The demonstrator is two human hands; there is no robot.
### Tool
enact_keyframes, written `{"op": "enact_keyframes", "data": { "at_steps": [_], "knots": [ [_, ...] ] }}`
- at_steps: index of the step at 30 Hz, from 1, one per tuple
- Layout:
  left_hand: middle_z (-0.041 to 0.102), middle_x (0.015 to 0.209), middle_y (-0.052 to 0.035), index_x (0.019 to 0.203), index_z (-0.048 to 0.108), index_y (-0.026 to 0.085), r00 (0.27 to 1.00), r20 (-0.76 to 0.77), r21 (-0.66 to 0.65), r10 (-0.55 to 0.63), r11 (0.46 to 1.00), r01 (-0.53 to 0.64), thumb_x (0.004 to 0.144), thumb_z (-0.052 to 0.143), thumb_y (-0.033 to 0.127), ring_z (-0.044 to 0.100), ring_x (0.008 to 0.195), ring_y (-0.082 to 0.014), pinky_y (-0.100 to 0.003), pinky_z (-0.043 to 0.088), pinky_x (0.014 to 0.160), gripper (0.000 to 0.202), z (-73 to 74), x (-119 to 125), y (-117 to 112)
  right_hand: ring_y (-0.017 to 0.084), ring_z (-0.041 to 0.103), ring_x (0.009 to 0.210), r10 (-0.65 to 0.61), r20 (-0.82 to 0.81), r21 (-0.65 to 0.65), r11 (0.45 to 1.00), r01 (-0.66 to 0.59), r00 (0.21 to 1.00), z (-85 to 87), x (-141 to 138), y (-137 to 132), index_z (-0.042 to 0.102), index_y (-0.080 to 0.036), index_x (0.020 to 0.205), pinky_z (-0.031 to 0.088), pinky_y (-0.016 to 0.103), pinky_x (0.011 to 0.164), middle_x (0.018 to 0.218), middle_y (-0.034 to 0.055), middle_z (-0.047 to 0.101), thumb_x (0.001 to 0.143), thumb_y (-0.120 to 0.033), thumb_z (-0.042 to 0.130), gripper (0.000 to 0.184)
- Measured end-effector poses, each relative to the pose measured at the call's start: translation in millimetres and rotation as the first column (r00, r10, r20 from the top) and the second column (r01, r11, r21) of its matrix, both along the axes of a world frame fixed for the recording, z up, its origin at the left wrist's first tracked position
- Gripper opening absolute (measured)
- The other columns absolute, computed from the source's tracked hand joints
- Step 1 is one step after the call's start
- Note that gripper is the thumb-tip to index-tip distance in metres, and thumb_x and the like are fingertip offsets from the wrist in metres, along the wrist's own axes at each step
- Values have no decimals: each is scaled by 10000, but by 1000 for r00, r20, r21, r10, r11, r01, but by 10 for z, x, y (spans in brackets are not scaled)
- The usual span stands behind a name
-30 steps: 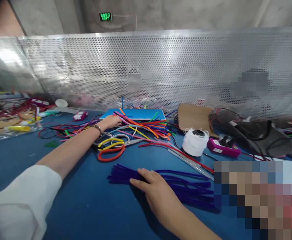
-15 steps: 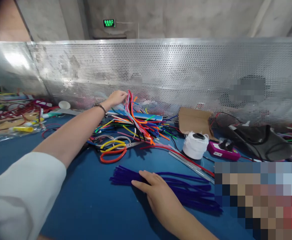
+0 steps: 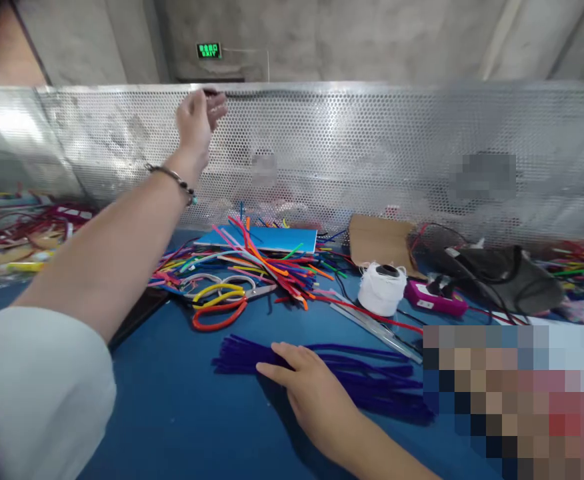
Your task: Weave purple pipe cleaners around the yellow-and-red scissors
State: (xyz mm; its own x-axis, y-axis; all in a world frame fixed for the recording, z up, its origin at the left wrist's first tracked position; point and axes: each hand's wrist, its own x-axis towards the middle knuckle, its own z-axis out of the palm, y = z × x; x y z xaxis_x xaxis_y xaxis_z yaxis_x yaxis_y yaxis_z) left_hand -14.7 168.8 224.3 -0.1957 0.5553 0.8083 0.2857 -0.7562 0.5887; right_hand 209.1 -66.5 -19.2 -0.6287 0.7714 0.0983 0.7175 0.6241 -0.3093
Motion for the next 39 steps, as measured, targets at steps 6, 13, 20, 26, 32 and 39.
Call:
{"op": "enact_keyframes", "data": {
  "at_steps": [6,13,20,26,32,39],
  "knots": [
    [679,810,-18,843,638,197,956,-181,-126,-231,970,210,945,370,279,648,695,-138,-235,449,617,298,-140,216,-439,227,397,1257,1,22,12,1000,-1,1000,-64,-3,33,525,-266,1253,357,453,1010,1376,108,423,755,15,333,603],
    [638,654,-37,873,636,103,875,-418,-508,-244,862,-2,929,373,212,618,574,-113,-240,487,603,290,-975,381,-255,200,423,1241,7,-62,74,997,-3,998,-217,27,65,529,-310,1240,369,441,1001,1364,75,449,755,2,332,609],
    [512,1200,-130,1188,494,120,699,-683,-382,-212,919,-95,815,605,298,502,1089,-257,-445,402,915,428,-1486,333,-29,230,418,1243,32,-12,42,999,-31,999,-59,15,22,522,-257,1257,382,452,982,1361,124,442,750,-6,335,596],
    [600,1092,-6,945,665,249,199,-928,-291,-315,946,140,689,708,291,505,1085,-183,-219,363,903,263,-1615,615,-302,225,429,1235,16,-52,49,999,-14,999,-118,21,37,527,-277,1249,373,453,988,1363,104,445,767,-26,342,575],
    [632,880,-26,807,637,165,-4,-972,-234,-234,970,71,815,598,224,591,857,-161,-285,461,761,71,-1654,843,-315,227,419,1242,9,-31,48,999,-8,999,-98,23,30,528,-268,1250,364,463,990,1364,113,440,791,-42,325,550],
    [603,970,-53,995,576,126,156,-975,-174,-160,981,-84,872,540,313,596,843,-162,-355,502,752,226,-1318,929,-31,239,388,1263,1,-5,-12,1000,-1,1000,-45,12,28,515,-255,1262,347,485,1000,1380,124,413,785,-25,322,564]
  ]
}}
